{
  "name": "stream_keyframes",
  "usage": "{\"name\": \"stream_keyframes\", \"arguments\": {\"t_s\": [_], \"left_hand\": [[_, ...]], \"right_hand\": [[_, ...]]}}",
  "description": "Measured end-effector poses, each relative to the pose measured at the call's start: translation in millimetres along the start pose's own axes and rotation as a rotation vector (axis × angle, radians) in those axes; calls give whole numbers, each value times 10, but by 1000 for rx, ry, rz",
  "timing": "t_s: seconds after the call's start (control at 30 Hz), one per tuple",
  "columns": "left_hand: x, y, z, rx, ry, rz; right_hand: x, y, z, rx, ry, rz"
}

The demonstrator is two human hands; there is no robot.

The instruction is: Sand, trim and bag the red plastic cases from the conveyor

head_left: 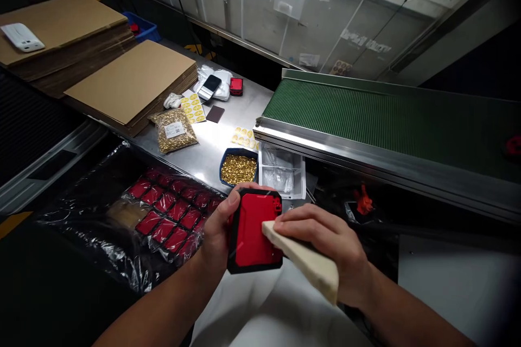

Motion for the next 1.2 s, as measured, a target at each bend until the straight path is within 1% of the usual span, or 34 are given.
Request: {"name": "stream_keyframes", "arguments": {"t_s": [0.17,0.4,0.6,0.73,0.77,0.8,0.83,0.87,0.93,0.97,1.0,1.07,1.13,1.2], "left_hand": [[38,20,-8,-2,-5,30],[49,22,34,-34,-65,8],[26,11,46,-40,-86,28],[3,-14,47,-41,-102,13],[-3,-20,48,-44,-86,9],[-10,-27,48,-39,-59,11],[-16,-33,47,-24,-26,18],[-20,-40,44,4,7,28],[-21,-50,33,91,66,61],[-19,-54,27,137,85,77],[-14,-55,22,168,94,88],[-6,-53,16,191,105,105],[-3,-45,9,193,107,104],[-8,-35,-7,194,104,100]], "right_hand": [[-26,-63,-2,20,23,-20],[-28,-72,51,24,8,-63],[-43,-78,42,24,5,-47],[-70,-96,62,-26,-45,-39],[-69,-93,80,-46,-78,-10],[-61,-83,108,-67,-109,59],[-48,-62,145,-94,-136,173],[-32,-30,191,-137,-161,316],[-16,58,301,-279,-213,572],[-21,106,355,-375,-247,641],[-36,149,401,-476,-280,666],[-79,209,446,-612,-325,645],[-118,222,418,-638,-343,602],[-134,192,336,-596,-328,562]]}}
Point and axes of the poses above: each hand's wrist, its own y-axis away from the middle knuckle, its own x-axis out of the back of the hand, z = x × y, the point moved 1 cm from there along -y, towards the middle knuckle, and after that the axes turned 5 degrees about -z, right-handed, at the moved point
